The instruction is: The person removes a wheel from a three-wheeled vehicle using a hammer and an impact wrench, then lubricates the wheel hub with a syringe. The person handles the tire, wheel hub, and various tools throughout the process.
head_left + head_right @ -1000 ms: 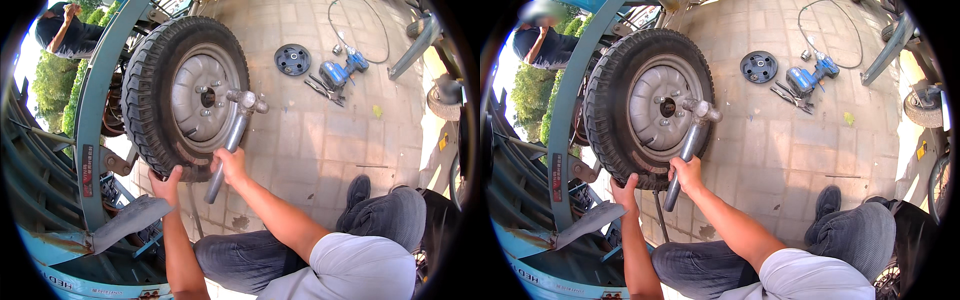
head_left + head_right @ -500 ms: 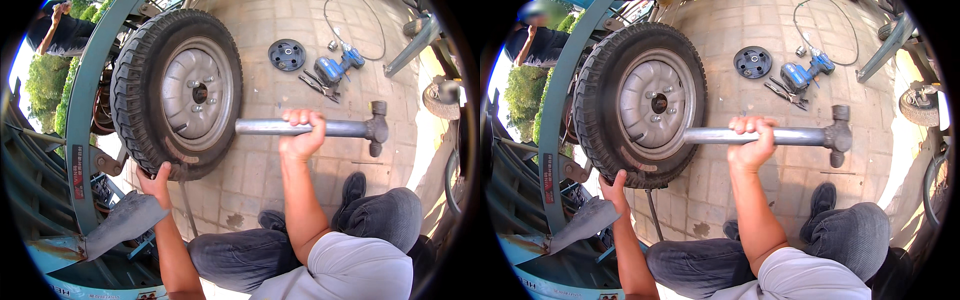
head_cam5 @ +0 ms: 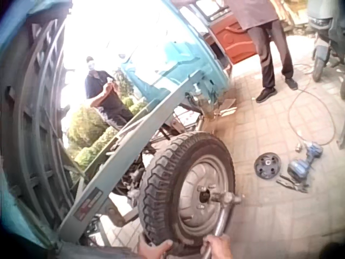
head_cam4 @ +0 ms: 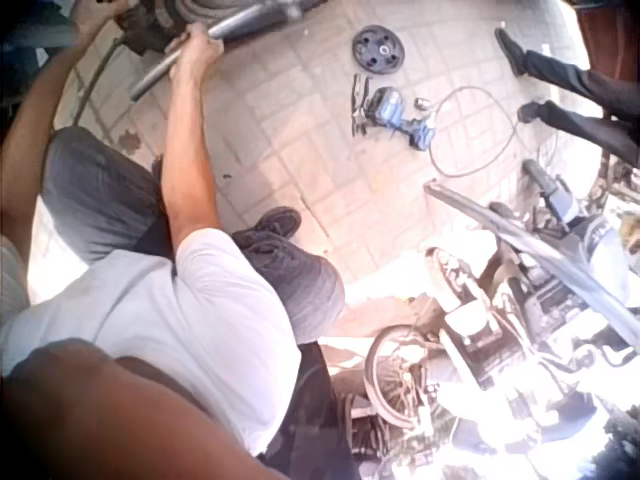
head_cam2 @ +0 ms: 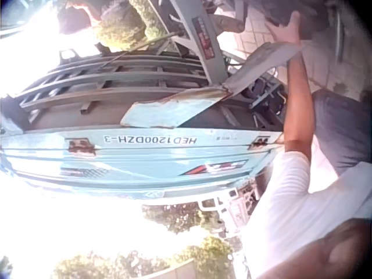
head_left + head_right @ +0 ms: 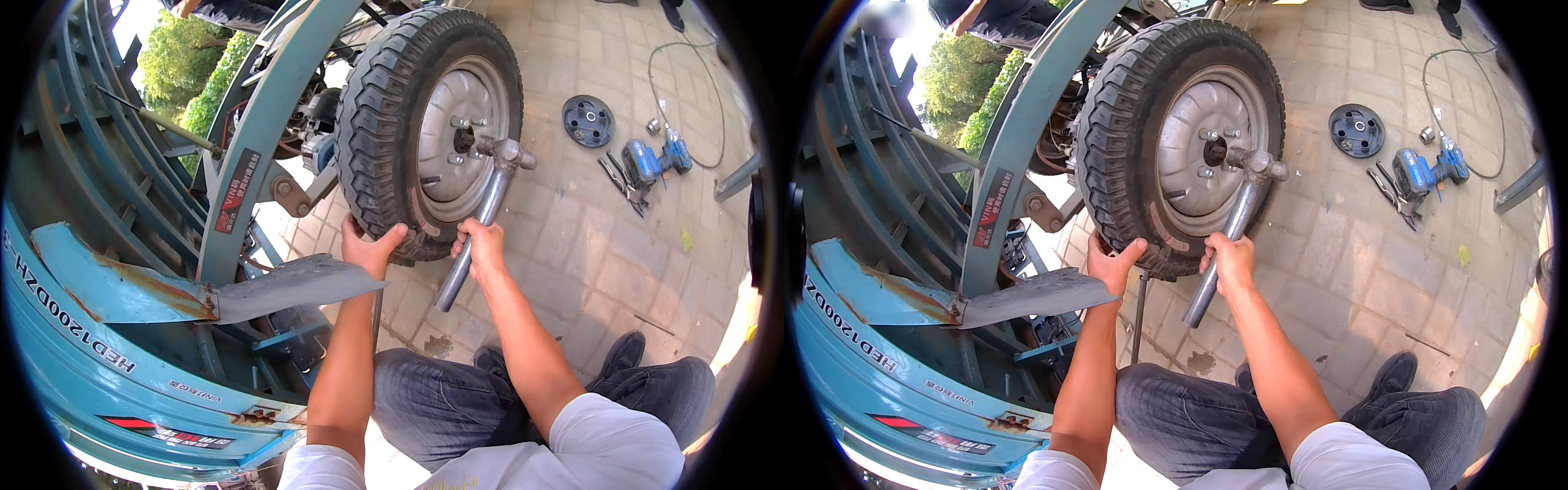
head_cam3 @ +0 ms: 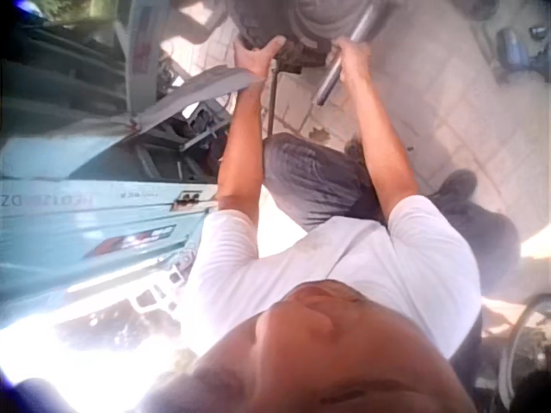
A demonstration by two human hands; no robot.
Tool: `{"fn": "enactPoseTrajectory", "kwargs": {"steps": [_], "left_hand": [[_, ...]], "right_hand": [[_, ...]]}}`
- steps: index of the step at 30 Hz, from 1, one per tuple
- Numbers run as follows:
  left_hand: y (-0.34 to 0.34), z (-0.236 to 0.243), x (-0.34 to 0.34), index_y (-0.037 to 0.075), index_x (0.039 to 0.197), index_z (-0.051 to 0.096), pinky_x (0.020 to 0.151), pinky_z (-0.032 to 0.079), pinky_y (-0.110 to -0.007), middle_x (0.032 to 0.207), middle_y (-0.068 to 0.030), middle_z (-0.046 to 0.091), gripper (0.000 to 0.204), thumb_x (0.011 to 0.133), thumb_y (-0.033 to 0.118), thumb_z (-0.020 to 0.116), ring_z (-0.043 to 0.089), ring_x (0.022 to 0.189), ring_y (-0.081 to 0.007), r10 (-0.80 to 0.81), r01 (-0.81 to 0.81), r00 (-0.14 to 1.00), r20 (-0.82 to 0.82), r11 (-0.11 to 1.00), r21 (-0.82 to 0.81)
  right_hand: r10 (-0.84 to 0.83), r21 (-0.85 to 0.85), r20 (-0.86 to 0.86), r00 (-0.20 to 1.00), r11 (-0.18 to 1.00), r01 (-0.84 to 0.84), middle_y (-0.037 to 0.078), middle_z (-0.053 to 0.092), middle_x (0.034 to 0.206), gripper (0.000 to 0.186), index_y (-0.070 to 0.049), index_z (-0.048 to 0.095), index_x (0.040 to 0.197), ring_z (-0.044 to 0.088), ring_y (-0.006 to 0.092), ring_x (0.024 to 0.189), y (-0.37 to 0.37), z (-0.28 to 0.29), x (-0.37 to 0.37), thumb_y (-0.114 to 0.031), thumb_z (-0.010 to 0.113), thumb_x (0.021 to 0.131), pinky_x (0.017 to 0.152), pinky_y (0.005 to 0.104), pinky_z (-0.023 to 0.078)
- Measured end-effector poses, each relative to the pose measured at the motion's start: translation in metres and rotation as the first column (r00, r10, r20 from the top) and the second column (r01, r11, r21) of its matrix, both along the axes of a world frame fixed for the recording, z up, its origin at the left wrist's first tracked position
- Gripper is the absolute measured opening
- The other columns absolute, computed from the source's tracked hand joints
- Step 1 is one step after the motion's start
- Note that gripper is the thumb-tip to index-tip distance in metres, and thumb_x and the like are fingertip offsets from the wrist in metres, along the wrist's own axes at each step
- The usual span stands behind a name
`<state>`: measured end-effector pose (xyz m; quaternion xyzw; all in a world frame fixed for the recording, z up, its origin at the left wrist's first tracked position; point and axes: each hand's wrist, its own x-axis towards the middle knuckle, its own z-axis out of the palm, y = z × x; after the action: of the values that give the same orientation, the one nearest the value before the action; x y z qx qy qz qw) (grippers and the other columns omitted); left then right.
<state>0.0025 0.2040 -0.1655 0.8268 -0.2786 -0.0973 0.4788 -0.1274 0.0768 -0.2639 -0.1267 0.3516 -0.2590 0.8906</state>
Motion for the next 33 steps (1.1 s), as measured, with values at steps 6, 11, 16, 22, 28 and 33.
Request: {"fn": "enactPoseTrajectory", "kwargs": {"steps": [6,11,16,22,28,33], "left_hand": [[-0.011,0.024,-0.021,-0.006,0.136,0.039,0.102,0.042,-0.033,0.127,-0.014,0.056,0.081,0.076,0.021,0.086,0.056,0.114,-0.0209,0.075,-0.075,0.997,-0.031,0.997,-0.001],[-0.01,0.003,-0.017,-0.007,0.14,0.035,0.102,0.043,-0.033,0.131,-0.0164,0.054,0.083,0.075,0.008,0.084,0.056,0.116,-0.0225,0.039,-0.057,0.988,-0.148,0.991,-0.125],[-0.012,0.004,-0.002,-0.006,0.14,0.035,0.103,0.041,-0.033,0.131,-0.0152,0.054,0.086,0.074,0.014,0.086,0.054,0.117,-0.0223,0.015,-0.021,0.998,-0.067,0.996,-0.086],[-0.005,0.004,-0.006,-0.005,0.139,0.038,0.103,0.04,-0.033,0.131,-0.0139,0.053,0.084,0.074,0.015,0.086,0.053,0.117,-0.0215,0.01,-0.014,0.996,-0.089,0.999,-0.05],[0.007,0.003,0.0,-0.006,0.141,0.036,0.103,0.04,-0.033,0.132,-0.0144,0.053,0.083,0.076,0.013,0.084,0.053,0.118,-0.0216,0.001,-0.006,0.995,-0.103,0.998,-0.057],[-0.007,0.017,-0.022,-0.004,0.137,0.041,0.106,0.035,-0.033,0.129,-0.012,0.054,0.067,0.084,0.017,0.076,0.052,0.115,-0.0206,-0.008,0.004,0.998,-0.066,0.998,-0.064]], "right_hand": [[-0.65,-0.128,0.243,0.72,0.714,0.689,0.001,0.043,0.063,0.01,-0.009,0.047,0.08,0.044,0.0144,0.053,-0.122,0.032,-0.124,-0.005,0.055,0.082,0.057,0.035,0.043],[-0.823,0.004,0.226,0.521,0.535,0.845,0.002,0.049,0.066,0.005,-0.007,0.047,0.083,0.05,0.0174,0.056,-0.083,0.013,-0.093,-0.008,0.052,0.082,0.063,0.0371,0.046],[-0.087,-0.238,-0.116,0.989,0.97,0.058,0.01,0.058,0.056,0.007,0.003,0.063,0.075,0.058,0.0232,0.045,0.035,-0.031,0.015,-0.004,0.066,0.077,0.042,0.0387,0.046],[-0.093,-0.103,-0.079,0.992,0.991,0.085,0.01,0.056,0.06,0.009,0.001,0.053,0.08,0.056,0.0218,0.045,0.002,-0.014,0.006,0.0,0.062,0.078,0.043,0.0376,0.045],[-0.411,-0.285,-0.049,0.91,0.879,0.381,0.009,0.056,0.063,0.01,0.001,0.052,0.081,0.055,0.0189,0.043,-0.065,0.01,-0.065,-0.001,0.062,0.079,0.04,0.0345,0.044],[-0.877,-0.147,0.273,0.396,0.369,0.918,0.003,0.042,0.063,0.01,-0.009,0.044,0.079,0.043,0.0153,0.054,-0.145,0.041,-0.158,-0.007,0.052,0.084,0.059,0.0356,0.044]]}}
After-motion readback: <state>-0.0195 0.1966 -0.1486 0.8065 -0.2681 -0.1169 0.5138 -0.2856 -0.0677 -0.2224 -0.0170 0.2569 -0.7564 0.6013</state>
